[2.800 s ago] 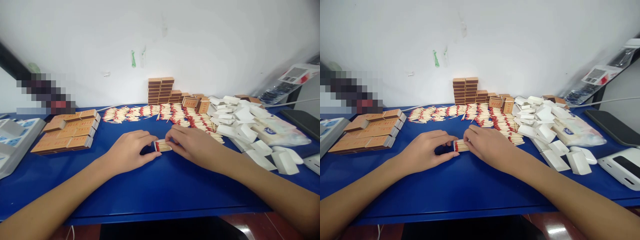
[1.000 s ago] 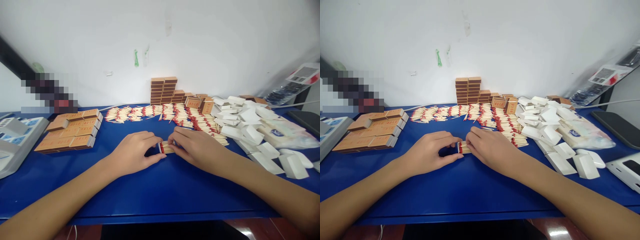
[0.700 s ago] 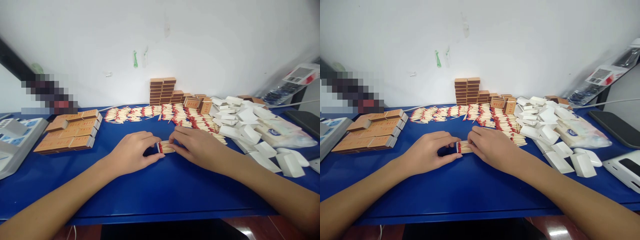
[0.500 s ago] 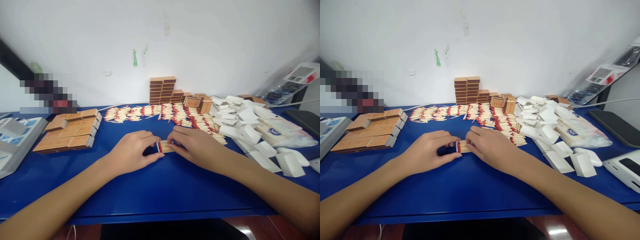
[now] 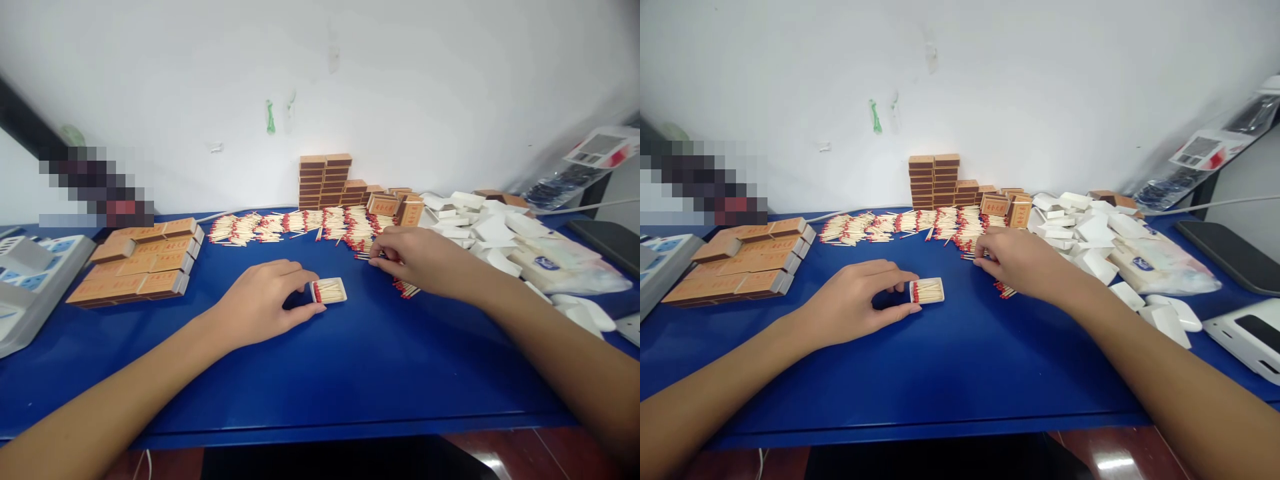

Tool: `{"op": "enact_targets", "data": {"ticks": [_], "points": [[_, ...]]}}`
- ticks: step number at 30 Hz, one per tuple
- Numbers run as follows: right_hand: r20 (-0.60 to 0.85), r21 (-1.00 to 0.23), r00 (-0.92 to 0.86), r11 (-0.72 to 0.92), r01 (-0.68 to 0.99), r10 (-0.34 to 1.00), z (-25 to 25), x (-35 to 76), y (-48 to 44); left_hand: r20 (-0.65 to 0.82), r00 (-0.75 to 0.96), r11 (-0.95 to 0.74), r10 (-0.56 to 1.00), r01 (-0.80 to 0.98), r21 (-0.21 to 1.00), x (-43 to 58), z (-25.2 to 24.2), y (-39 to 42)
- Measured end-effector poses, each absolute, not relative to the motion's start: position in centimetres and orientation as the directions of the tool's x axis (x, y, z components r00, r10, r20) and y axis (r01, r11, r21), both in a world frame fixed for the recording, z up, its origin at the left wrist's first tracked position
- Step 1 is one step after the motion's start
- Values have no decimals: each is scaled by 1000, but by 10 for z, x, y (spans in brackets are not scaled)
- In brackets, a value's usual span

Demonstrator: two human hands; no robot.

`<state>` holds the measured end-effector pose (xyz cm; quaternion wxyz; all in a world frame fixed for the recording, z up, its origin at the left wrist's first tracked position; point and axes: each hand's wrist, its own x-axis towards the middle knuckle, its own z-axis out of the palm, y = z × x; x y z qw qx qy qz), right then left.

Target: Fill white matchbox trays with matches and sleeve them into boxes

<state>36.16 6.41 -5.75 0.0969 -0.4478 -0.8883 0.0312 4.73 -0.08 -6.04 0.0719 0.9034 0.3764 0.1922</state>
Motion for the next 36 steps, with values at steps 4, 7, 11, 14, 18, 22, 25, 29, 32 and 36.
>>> {"op": "enact_targets", "data": {"ticks": [4,7,11,14,18,22,25,29,32,36], "points": [[141,-151,-573,589,794,808,-59,358,64,291,646,-709,706,651,272,46,-59,-1],[152,-169,-570,590,790,807,-60,357,64,295,642,-707,707,652,276,46,-59,-1],[158,-180,-579,600,779,800,-60,357,66,295,641,-705,709,657,267,46,-59,-2],[139,-181,-582,598,781,801,-60,356,66,294,643,-707,707,656,265,46,-60,-2],[138,-173,-577,593,786,805,-60,352,63,288,641,-702,712,660,266,45,-60,-1],[143,-184,-571,588,787,809,-60,346,56,303,644,-711,702,652,262,46,-61,-1],[142,-180,-562,580,795,815,-60,346,54,304,647,-714,699,651,256,47,-60,-2],[101,-175,-553,562,809,827,-58,348,57,304,647,-714,699,652,254,47,-60,-1],[50,-163,-548,549,820,835,-57,348,58,308,649,-717,695,651,248,46,-61,-1],[23,-116,-532,531,839,846,-59,346,57,312,647,-718,695,649,253,46,-62,-1]]}}
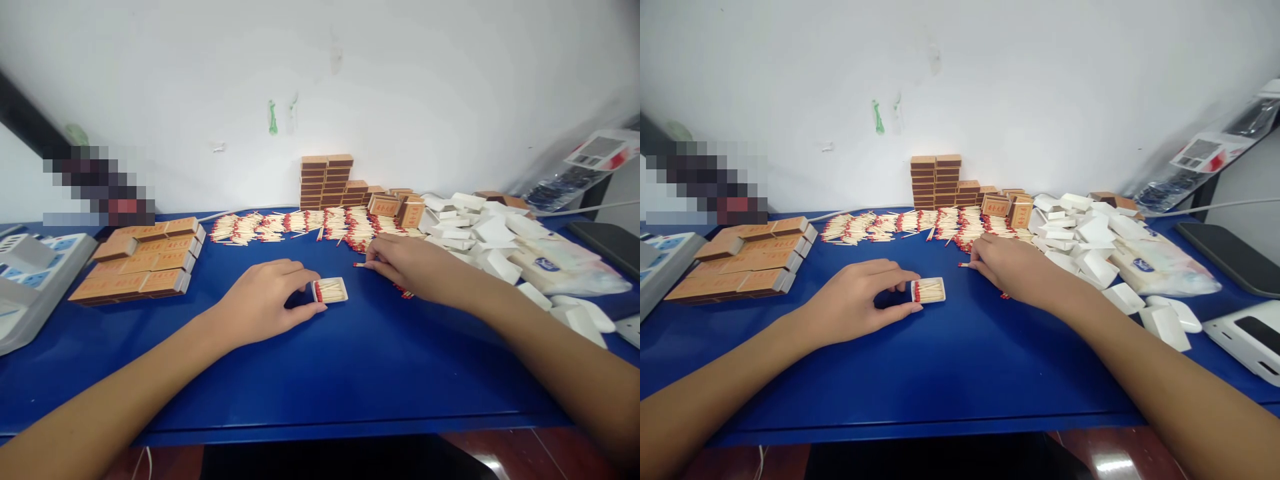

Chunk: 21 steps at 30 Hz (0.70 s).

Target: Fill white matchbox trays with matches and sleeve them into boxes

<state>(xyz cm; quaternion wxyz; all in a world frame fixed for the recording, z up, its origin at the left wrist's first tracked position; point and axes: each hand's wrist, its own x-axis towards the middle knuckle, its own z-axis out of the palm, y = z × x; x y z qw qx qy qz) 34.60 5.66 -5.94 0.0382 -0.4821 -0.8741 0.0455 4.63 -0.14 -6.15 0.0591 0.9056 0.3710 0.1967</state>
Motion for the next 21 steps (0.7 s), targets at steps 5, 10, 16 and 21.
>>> {"op": "enact_targets", "data": {"ticks": [5,10,16,21], "points": [[62,-116,-555,559,821,829,-61,345,53,314,649,-720,693,648,248,47,-61,-1],[158,-252,-624,643,723,765,-54,333,36,324,649,-723,688,648,240,48,-61,-1],[201,-227,-665,695,682,719,-56,312,14,311,651,-720,692,650,242,52,-63,-1],[214,-113,-679,709,696,702,-61,307,15,293,648,-711,702,659,245,54,-63,-1]]}}
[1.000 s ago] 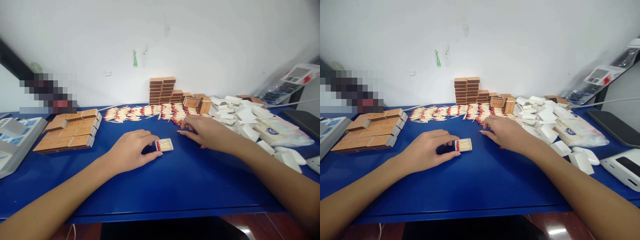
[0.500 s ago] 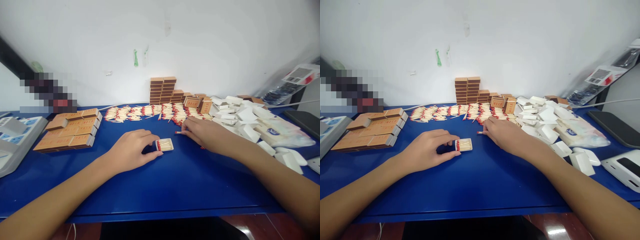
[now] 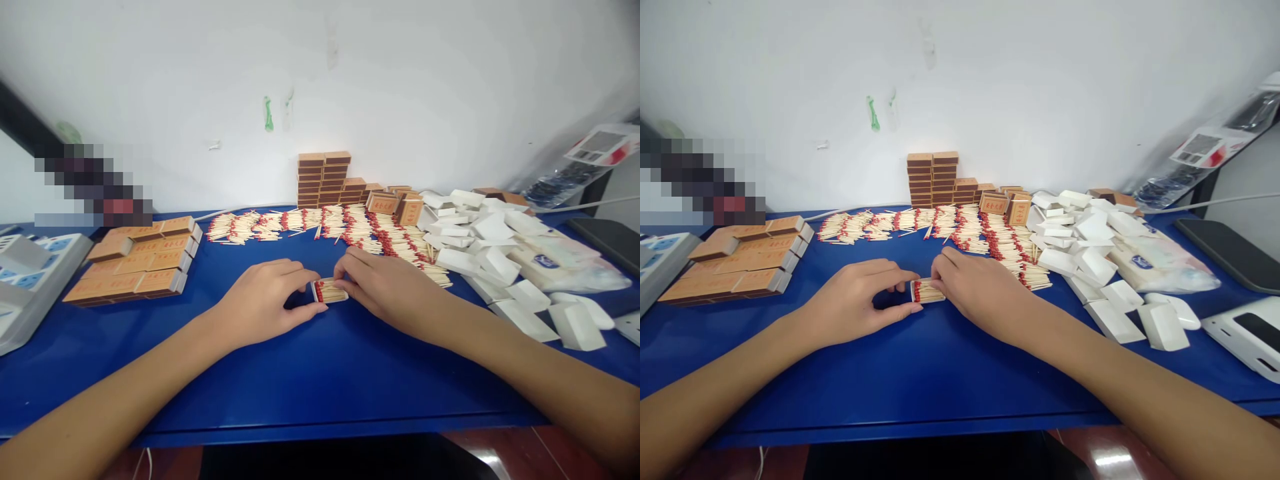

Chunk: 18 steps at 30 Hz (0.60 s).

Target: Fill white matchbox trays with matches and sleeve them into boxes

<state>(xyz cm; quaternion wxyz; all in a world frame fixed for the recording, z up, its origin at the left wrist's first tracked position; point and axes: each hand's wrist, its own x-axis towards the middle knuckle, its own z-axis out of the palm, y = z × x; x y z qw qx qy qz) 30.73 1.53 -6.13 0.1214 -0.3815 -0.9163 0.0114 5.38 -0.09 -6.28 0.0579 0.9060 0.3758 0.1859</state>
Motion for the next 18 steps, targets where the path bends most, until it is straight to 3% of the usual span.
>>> {"op": "enact_targets", "data": {"ticks": [7,13,18], "points": [[202,-27,-694,712,702,692,-61,301,12,290,654,-715,699,655,246,53,-61,-1],[344,-51,-607,660,750,717,-50,331,31,301,635,-702,712,654,282,50,-60,-1],[216,-87,-560,587,805,800,-46,363,61,290,636,-700,715,653,290,46,-59,-1]]}}
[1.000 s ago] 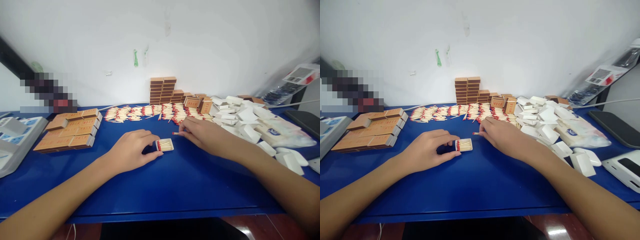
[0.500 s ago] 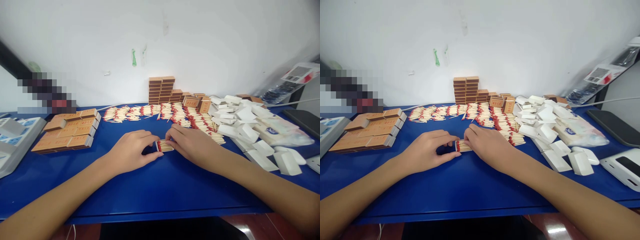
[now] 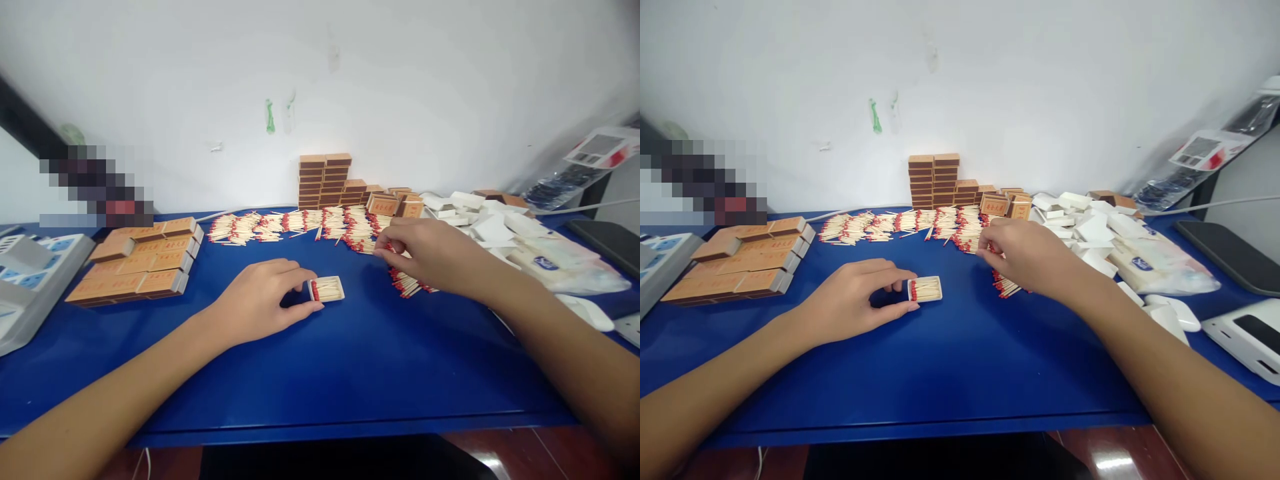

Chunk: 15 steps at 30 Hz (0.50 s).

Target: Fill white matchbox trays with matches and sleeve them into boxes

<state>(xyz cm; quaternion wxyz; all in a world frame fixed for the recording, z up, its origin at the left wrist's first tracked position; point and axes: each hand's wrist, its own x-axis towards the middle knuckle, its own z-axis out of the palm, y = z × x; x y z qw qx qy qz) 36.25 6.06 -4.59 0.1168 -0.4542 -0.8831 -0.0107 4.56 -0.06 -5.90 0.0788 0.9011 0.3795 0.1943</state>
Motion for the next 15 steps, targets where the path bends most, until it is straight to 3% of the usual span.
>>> {"op": "enact_targets", "data": {"ticks": [5,15], "points": [[118,-91,-535,545,833,837,-54,363,68,291,637,-701,713,654,286,45,-59,-1],[122,-93,-551,562,822,826,-58,362,69,279,636,-694,720,662,282,44,-58,-2]]}}
